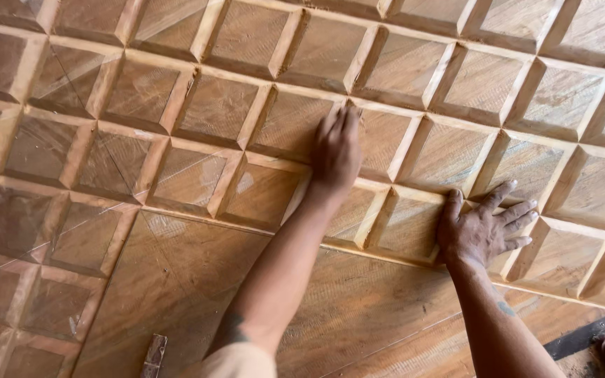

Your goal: The person uses a sanding block to smooth the surface of a large wooden panel featuring a raised geometric grid pattern. They systematically rub the sanding block over the raised squares and edges of the wood, moving across the surface to refine the texture.

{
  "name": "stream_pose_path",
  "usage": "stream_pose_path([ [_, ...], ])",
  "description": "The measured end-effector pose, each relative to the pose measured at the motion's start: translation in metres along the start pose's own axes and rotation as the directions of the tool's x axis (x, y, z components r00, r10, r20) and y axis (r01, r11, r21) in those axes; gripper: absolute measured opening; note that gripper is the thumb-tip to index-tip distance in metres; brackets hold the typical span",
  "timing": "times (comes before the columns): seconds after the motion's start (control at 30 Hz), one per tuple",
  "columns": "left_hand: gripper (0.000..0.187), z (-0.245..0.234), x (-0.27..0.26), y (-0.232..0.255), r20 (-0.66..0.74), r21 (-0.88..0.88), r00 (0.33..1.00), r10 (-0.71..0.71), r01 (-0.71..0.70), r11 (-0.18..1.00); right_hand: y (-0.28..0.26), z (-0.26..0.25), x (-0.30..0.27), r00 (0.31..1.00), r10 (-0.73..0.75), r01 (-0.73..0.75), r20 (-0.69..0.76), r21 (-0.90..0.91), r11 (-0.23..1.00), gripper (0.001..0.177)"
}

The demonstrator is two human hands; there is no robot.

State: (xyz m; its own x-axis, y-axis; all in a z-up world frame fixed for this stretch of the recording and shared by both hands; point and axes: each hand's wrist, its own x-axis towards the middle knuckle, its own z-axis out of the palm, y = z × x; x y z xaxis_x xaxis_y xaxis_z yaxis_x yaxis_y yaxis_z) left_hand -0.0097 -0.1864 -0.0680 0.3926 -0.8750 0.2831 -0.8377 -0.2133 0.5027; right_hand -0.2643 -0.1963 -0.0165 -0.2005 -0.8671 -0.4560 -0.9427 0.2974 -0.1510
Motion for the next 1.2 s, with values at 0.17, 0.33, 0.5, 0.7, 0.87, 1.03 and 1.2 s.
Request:
stream_pose_path([
  [0.17, 0.019, -0.019, -0.022, 0.005, 0.001, -0.051, 0.980, -0.198, 0.198, 0.979, -0.005, -0.002, -0.001, 1.000, 0.014, -0.014, 0.002, 0.013, 1.000, 0.099],
  [0.33, 0.022, -0.023, -0.007, 0.005, -0.029, 0.073, 0.983, -0.181, 0.182, 0.981, -0.005, 0.000, -0.001, 1.000, 0.022, -0.022, 0.003, -0.006, 1.000, 0.100],
  [0.5, 0.020, -0.004, -0.005, -0.002, -0.083, 0.059, 0.981, -0.177, 0.183, 0.981, -0.001, 0.001, -0.001, 1.000, 0.001, -0.001, 0.001, -0.027, 1.000, 0.098],
  [0.7, 0.019, -0.003, -0.014, -0.018, -0.054, 0.027, 0.995, -0.087, 0.089, 0.996, 0.002, 0.002, 0.002, 1.000, 0.020, -0.021, -0.012, -0.029, 0.999, 0.100],
  [0.87, 0.019, 0.003, 0.004, -0.010, -0.101, -0.014, 0.987, -0.127, 0.126, 0.992, -0.001, 0.001, 0.003, 1.000, 0.008, -0.008, -0.016, -0.013, 1.000, 0.099],
  [1.03, 0.018, -0.019, -0.020, -0.005, -0.063, 0.043, 0.994, -0.084, 0.087, 0.995, -0.004, 0.003, 0.000, 1.000, 0.008, -0.008, -0.006, 0.003, 1.000, 0.099],
  [1.2, 0.016, 0.016, 0.036, 0.001, -0.121, -0.040, 0.987, -0.110, 0.106, 0.994, -0.004, 0.000, -0.004, 1.000, -0.004, 0.004, 0.005, 0.001, 1.000, 0.099],
])
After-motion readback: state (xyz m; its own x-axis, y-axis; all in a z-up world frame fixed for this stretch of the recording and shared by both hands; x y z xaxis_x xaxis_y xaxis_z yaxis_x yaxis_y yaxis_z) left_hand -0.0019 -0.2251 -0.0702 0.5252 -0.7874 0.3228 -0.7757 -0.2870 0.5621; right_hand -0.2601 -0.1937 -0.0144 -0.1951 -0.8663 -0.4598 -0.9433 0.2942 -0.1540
